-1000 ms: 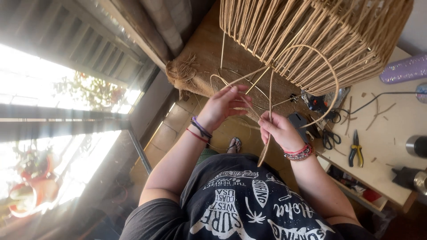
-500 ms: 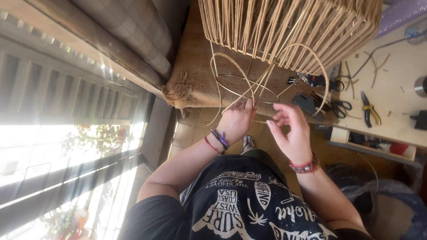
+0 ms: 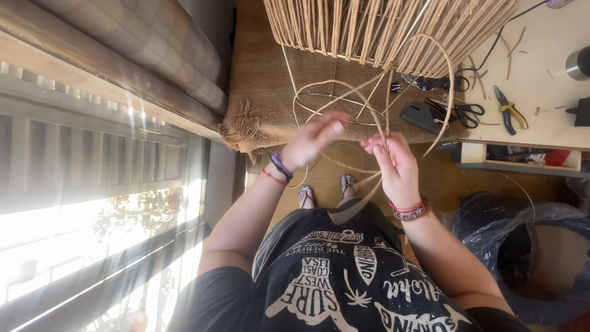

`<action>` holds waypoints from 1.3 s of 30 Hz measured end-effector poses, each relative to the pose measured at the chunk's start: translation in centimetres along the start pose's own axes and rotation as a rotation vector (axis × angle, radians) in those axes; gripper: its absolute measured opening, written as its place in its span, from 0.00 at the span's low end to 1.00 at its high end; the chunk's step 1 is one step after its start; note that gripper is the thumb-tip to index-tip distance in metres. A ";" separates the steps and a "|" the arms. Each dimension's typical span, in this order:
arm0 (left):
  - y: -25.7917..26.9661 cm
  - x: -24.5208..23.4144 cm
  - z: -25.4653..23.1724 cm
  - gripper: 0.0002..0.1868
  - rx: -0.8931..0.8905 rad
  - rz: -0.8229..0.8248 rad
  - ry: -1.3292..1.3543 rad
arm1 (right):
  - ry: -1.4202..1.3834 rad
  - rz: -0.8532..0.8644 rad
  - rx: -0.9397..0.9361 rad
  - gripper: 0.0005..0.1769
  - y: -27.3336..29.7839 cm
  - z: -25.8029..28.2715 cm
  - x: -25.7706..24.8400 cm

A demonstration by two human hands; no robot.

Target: Weaving material through a frame to create a lampshade

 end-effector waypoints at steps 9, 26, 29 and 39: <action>-2.5 -2.1 8.7 0.30 -0.157 -0.318 0.809 | -0.031 0.197 -0.151 0.08 3.4 1.7 -1.3; -3.6 7.2 2.9 0.17 0.132 0.075 -0.705 | 0.206 0.355 -0.110 0.10 2.6 -2.2 -5.0; -3.8 10.8 -0.3 0.11 0.025 0.260 -0.671 | -0.088 0.433 -0.030 0.27 2.0 -4.1 -5.5; -5.8 12.1 -1.4 0.22 -0.130 0.408 -0.298 | -0.110 0.549 0.104 0.11 1.5 -5.2 -8.4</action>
Point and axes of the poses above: each hand's wrist, its own y-axis away from the middle knuckle, its own x-axis out of the palm, z = x × y, the point moved 7 cm from there along -y, towards the middle knuckle, and after that the axes turned 14 degrees about z, right-handed, at the moved point
